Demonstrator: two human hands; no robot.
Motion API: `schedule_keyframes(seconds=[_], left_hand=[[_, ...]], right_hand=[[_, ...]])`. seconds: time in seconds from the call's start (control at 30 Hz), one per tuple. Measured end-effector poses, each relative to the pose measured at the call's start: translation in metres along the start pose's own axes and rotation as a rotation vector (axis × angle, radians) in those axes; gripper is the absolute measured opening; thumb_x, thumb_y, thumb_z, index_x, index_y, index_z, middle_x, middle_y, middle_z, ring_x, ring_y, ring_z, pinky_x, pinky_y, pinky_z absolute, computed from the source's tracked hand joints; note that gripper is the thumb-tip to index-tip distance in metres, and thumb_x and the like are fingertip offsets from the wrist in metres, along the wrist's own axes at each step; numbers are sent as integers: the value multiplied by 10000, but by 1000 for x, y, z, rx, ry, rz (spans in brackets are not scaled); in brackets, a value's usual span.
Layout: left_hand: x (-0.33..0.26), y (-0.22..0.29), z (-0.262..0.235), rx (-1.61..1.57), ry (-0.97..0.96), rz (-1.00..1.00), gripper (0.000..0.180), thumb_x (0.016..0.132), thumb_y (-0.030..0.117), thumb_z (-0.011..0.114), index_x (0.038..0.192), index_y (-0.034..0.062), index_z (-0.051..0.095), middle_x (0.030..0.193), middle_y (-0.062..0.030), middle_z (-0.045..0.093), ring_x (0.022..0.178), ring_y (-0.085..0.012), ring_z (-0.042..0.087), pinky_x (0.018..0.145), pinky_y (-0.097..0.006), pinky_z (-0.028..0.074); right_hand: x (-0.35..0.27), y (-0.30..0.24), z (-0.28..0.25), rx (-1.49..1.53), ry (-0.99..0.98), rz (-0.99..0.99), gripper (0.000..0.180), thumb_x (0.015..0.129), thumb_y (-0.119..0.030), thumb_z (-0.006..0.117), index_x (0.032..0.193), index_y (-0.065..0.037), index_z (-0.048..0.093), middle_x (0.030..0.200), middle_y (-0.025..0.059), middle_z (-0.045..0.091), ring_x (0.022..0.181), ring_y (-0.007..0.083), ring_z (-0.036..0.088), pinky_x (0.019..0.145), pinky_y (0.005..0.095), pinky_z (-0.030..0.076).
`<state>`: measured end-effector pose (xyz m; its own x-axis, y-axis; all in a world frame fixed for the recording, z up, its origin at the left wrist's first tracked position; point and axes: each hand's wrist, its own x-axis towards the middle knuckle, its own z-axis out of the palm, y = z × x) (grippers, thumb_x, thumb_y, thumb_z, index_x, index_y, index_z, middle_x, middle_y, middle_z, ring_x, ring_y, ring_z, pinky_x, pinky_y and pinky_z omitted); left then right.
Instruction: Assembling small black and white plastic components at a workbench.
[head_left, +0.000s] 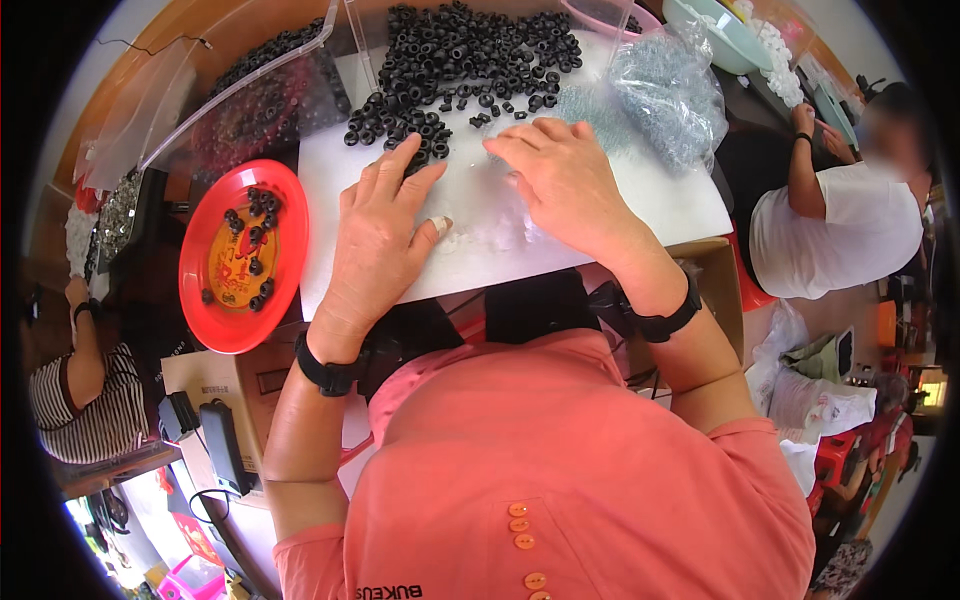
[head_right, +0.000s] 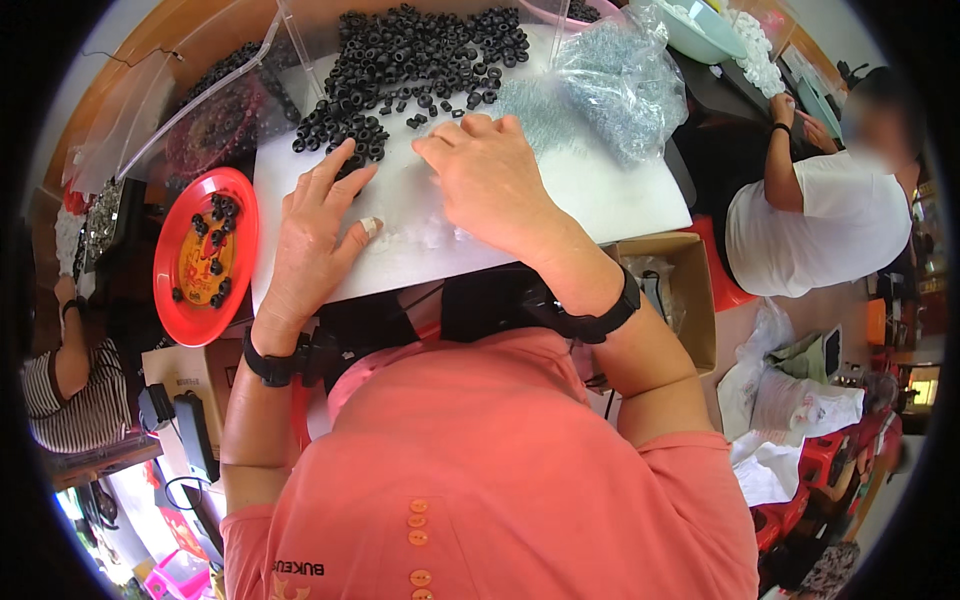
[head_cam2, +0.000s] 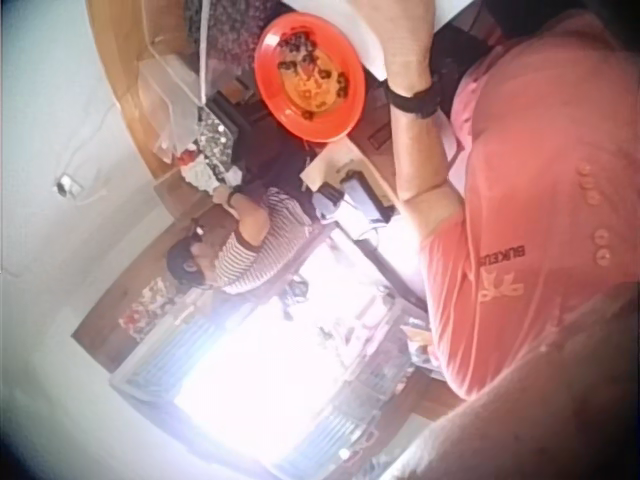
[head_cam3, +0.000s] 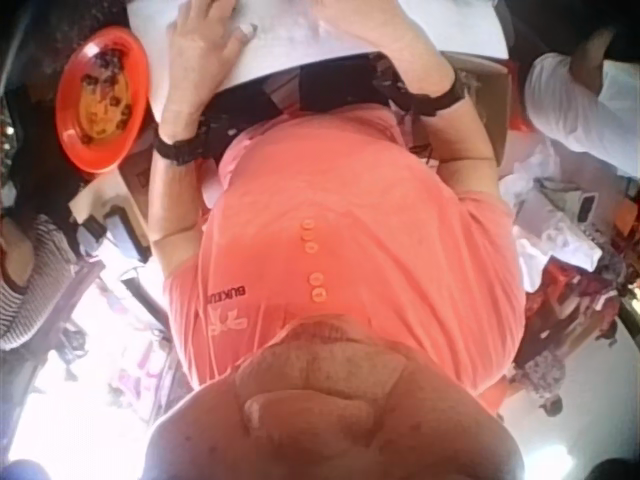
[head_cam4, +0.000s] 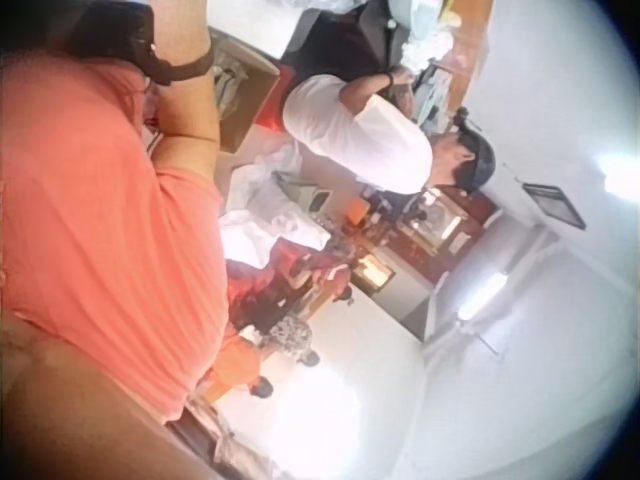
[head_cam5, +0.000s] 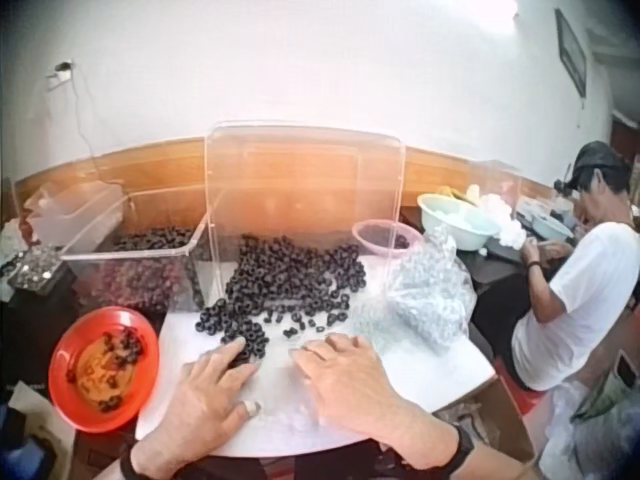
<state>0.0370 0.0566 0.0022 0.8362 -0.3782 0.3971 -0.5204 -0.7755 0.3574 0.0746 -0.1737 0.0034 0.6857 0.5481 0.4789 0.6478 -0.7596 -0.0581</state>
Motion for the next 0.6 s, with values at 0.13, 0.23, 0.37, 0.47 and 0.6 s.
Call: schedule_keyframes(seconds=[0.13, 0.23, 0.37, 0.47, 0.6], left_hand=[[2, 5, 1, -12, -14, 45, 557, 784, 128, 715, 1321, 93, 573, 1495, -123, 423, 1307, -317, 442, 1059, -438, 352], [1, 12, 1, 81, 14, 47, 540, 773, 114, 712, 1299, 90, 591, 1497, -114, 421, 1292, -330, 446, 1058, -446, 352], [8, 21, 6, 190, 179, 58, 461, 743, 81, 707, 1200, 78, 646, 1367, -96, 530, 1193, -333, 490, 995, -449, 380], [24, 22, 17, 140, 184, 135, 343, 727, 67, 696, 1070, 71, 678, 1131, -73, 613, 1073, -297, 522, 877, -431, 402], [47, 26, 39, 333, 83, 225, 217, 713, 14, 677, 922, 73, 665, 911, -48, 576, 954, -270, 523, 768, -394, 383]], right_hand=[[-10, -1, 4, 7, 50, -57, 308, 775, -112, 662, 1081, -130, 686, 1007, 10, 667, 1008, 216, 600, 834, 394, 388], [-8, 7, -9, 156, 194, 27, 267, 775, -95, 682, 1039, -131, 692, 994, 10, 667, 981, 217, 601, 818, 384, 388], [-11, 16, -13, 253, 314, 162, 191, 778, -68, 691, 961, -122, 687, 946, 10, 670, 933, 220, 609, 791, 374, 388], [-16, 14, -12, 370, 360, 230, 119, 776, -51, 695, 877, -109, 670, 874, 11, 668, 858, 228, 620, 758, 373, 392], [-17, 10, -8, 489, 445, 222, 81, 775, -46, 688, 830, -98, 658, 809, 15, 662, 782, 236, 621, 706, 374, 400]])
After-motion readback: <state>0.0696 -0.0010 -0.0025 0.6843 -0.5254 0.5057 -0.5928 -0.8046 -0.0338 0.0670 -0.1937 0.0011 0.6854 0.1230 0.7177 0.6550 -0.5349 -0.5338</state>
